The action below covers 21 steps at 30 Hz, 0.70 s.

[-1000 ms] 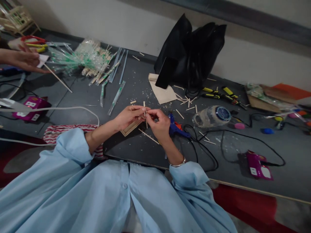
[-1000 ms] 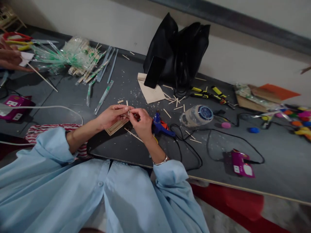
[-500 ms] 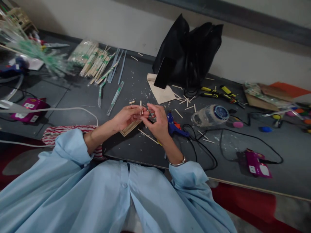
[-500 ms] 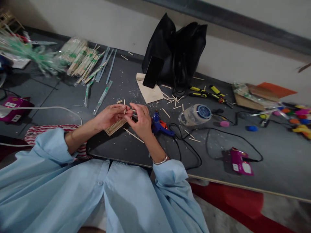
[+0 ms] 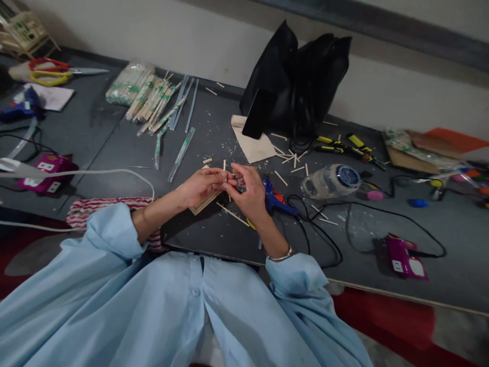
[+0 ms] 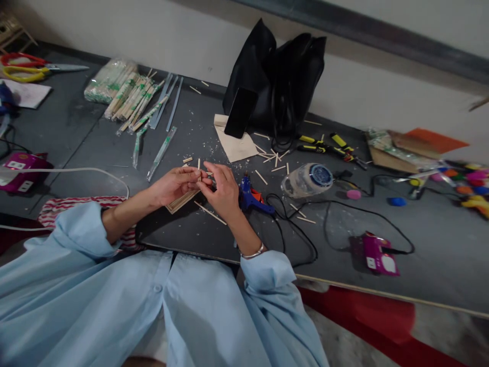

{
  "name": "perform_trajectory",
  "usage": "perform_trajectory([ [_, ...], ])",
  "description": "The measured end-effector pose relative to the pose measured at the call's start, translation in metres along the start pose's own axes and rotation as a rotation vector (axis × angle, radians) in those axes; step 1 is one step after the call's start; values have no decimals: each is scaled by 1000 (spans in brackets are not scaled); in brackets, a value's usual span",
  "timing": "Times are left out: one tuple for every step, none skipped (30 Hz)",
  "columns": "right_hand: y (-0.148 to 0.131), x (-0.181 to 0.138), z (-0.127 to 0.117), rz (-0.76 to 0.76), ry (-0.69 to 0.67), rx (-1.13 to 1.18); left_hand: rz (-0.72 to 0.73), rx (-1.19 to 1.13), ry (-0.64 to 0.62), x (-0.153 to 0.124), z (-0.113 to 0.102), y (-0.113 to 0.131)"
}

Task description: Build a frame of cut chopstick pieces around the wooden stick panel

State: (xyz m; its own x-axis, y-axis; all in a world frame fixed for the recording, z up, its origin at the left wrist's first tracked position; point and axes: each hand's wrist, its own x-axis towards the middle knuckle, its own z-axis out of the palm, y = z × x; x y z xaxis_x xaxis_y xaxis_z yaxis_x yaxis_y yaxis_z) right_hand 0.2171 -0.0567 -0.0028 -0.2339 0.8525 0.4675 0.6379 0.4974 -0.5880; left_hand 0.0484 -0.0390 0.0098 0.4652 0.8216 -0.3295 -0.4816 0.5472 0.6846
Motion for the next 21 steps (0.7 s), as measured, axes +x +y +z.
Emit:
perform_trajectory([
  [0, 0, 0, -3, 4, 3, 0, 3, 3, 0, 0, 0],
  [0, 0, 0, -7, 7, 9, -1, 7, 9, 0, 1, 1],
  [0, 1, 0, -12, 6, 17, -4, 12, 17, 0, 1, 1],
  [0, 1, 0, -17, 3, 25, -7, 18, 25, 0, 0, 2],
  [0, 1, 0, -19, -1, 30, -6, 24, 36, 0, 0, 2],
  [0, 1, -1, -17, -7, 34, -2, 27, 46, 0, -1, 2],
  [0, 1, -1, -13, -14, 34, 1, 30, 55, 0, -1, 3],
  [0, 2, -2, -7, -18, 33, 4, 31, 61, 1, -2, 3],
  [0, 2, -2, -2, -21, 30, 7, 33, 65, 1, -2, 4],
  [0, 1, -3, 1, -23, 29, 10, 35, 67, 1, -3, 4],
  [0, 1, -3, 0, -24, 27, 12, 38, 66, 1, -3, 3],
  [0, 1, -3, -1, -24, 26, 13, 41, 63, 1, -3, 3],
  [0, 1, -3, -1, -27, 25, 16, 43, 58, 1, -3, 3],
  [0, 1, -3, 2, -30, 23, 19, 44, 52, 1, -2, 2],
  [0, 1, -2, 4, -33, 21, 22, 45, 44, 1, -2, 1],
  [0, 1, -1, 5, -34, 18, 29, 48, 37, 1, -2, 1],
  [0, 1, -1, 3, -34, 17, 36, 55, 31, 1, -3, 1],
  [0, 1, 0, -1, -32, 17, 47, 69, 30, 1, -3, 0],
  [-1, 2, -1, -6, -31, 17, 58, 88, 34, 2, -4, 0],
  [-2, 2, -2, -9, -29, 12, 68, 111, 42, 2, -5, 1],
  [-2, 3, -6, -12, -27, 0, 76, 135, 51, 3, -6, 1],
])
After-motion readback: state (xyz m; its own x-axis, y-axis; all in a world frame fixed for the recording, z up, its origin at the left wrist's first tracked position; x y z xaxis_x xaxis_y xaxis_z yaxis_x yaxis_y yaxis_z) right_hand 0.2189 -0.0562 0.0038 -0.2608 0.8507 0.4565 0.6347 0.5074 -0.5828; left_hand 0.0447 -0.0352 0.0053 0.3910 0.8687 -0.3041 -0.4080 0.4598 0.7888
